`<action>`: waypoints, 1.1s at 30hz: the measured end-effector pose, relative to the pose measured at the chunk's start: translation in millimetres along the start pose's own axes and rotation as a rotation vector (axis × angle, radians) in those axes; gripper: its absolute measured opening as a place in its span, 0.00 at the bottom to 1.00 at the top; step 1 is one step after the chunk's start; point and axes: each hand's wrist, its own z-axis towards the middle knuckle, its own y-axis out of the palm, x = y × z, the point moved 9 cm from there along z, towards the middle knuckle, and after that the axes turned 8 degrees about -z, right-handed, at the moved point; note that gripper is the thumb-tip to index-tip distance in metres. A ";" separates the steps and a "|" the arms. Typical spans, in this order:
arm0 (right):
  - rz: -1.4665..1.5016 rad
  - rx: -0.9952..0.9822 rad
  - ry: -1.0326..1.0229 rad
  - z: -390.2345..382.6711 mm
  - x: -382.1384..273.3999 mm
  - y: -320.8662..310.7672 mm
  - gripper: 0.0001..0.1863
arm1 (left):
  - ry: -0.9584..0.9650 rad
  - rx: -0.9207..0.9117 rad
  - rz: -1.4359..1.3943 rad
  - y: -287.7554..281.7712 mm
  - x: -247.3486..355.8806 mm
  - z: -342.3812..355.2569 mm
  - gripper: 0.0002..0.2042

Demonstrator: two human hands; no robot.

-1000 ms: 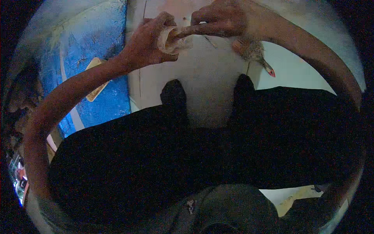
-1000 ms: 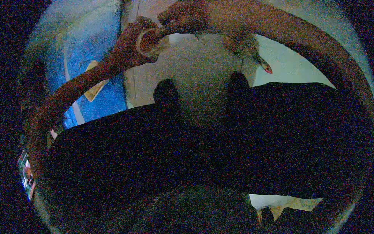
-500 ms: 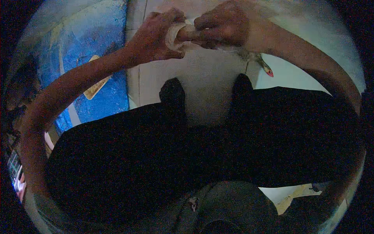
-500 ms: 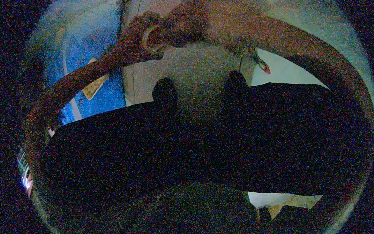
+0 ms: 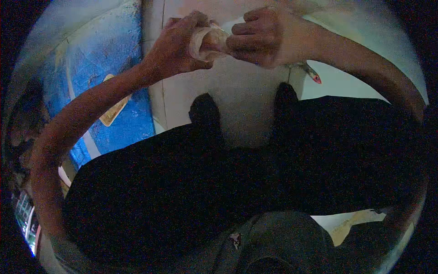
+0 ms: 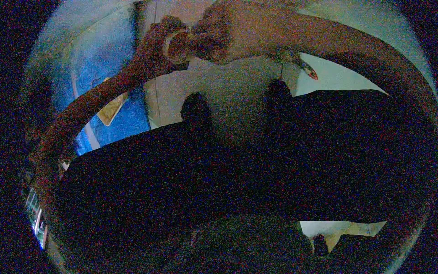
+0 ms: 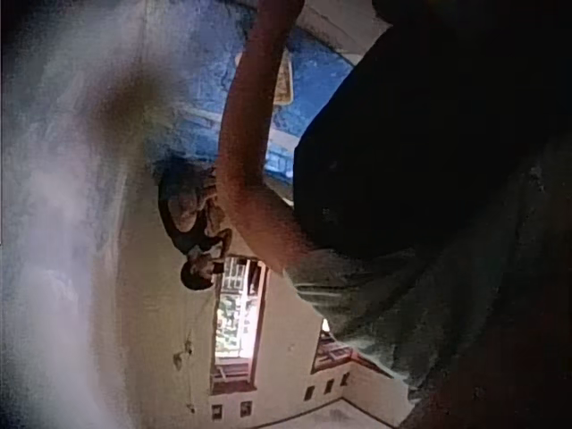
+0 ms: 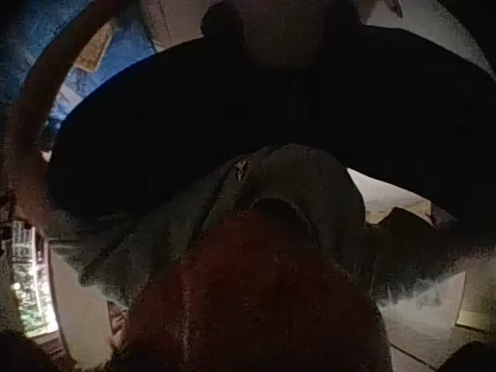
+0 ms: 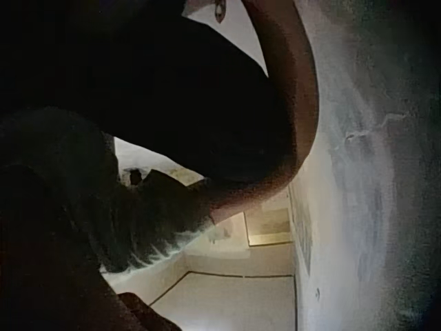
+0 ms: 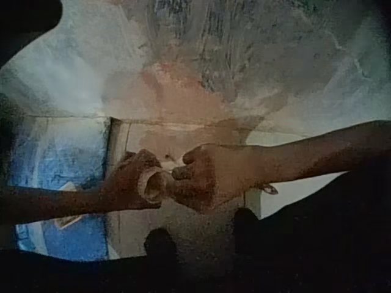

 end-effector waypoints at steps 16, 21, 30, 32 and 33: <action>-0.077 -0.254 -0.076 -10.6 15.4 19.2 0.10 | 0.018 -0.004 0.096 1.4 -4.5 4.0 0.35; -0.107 -0.337 0.051 -15.1 18.1 28.6 0.15 | -0.029 -0.010 0.117 -0.5 -4.5 -1.5 0.35; 0.084 -0.563 0.493 -15.1 42.3 45.6 0.15 | 0.032 0.028 0.046 -3.3 1.2 2.5 0.34; 0.225 -0.566 0.633 -18.6 50.6 47.3 0.13 | -0.066 0.008 0.047 -2.4 -7.4 2.8 0.34; 0.224 -0.566 0.632 -18.1 51.6 47.0 0.13 | -0.163 -0.016 0.049 -1.0 -16.2 2.1 0.33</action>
